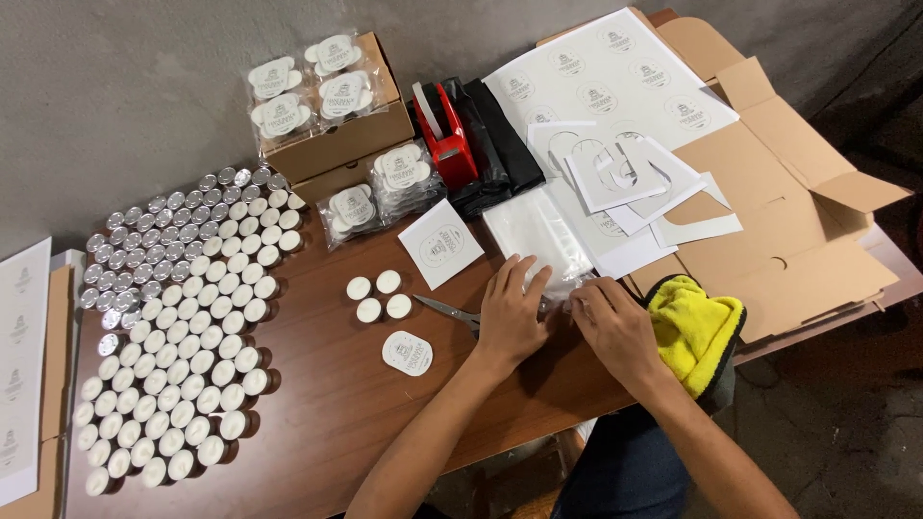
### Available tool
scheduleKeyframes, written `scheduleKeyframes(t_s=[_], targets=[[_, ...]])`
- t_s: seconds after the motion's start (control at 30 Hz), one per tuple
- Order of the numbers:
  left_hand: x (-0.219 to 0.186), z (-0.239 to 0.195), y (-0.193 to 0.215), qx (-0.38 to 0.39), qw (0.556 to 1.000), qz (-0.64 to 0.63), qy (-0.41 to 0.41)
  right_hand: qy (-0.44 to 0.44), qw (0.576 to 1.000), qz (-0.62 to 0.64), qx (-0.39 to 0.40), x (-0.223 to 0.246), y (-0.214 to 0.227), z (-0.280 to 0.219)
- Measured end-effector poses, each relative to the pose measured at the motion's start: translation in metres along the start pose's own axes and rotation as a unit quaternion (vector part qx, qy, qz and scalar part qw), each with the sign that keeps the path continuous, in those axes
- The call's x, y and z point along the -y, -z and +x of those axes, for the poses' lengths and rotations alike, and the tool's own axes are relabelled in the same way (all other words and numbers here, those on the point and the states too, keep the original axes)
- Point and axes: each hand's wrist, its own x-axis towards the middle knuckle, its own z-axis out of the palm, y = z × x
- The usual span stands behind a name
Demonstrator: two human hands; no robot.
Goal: Cutting printed labels with scissors and then packaging small tealight candles into plastic bags.
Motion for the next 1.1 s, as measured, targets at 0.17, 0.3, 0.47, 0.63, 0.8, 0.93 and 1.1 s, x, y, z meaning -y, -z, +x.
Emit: scheduleKeyframes(t_s=[0.17, 0.3, 0.47, 0.63, 0.8, 0.93, 1.1], targets=[[-0.003, 0.003, 0.000, 0.047, 0.998, -0.006, 0.042, -0.037, 0.992, 0.121, -0.025, 0.017, 0.032, 0.029], [-0.004, 0.007, -0.006, 0.022, 0.998, -0.011, 0.065, -0.201, 0.942, 0.267, 0.011, 0.016, 0.034, 0.016], [-0.005, 0.010, -0.001, -0.022, 0.997, 0.006, 0.068, -0.324, 0.875, 0.357, -0.036, 0.008, 0.042, -0.004], [-0.006, 0.009, -0.004, -0.032, 0.997, 0.014, 0.064, -0.301, 0.898, 0.306, -0.094, 0.013, 0.064, -0.015], [-0.007, 0.007, 0.008, -0.007, 0.998, -0.031, 0.052, -0.270, 0.924, 0.208, -0.175, 0.006, 0.096, -0.029], [-0.006, 0.008, 0.024, 0.037, 0.996, -0.067, 0.035, -0.351, 0.869, 0.298, -0.179, 0.005, 0.128, 0.000], [-0.013, 0.013, 0.107, 0.095, 0.957, -0.266, 0.059, -0.344, 0.839, 0.405, -0.114, 0.005, 0.112, 0.019]])
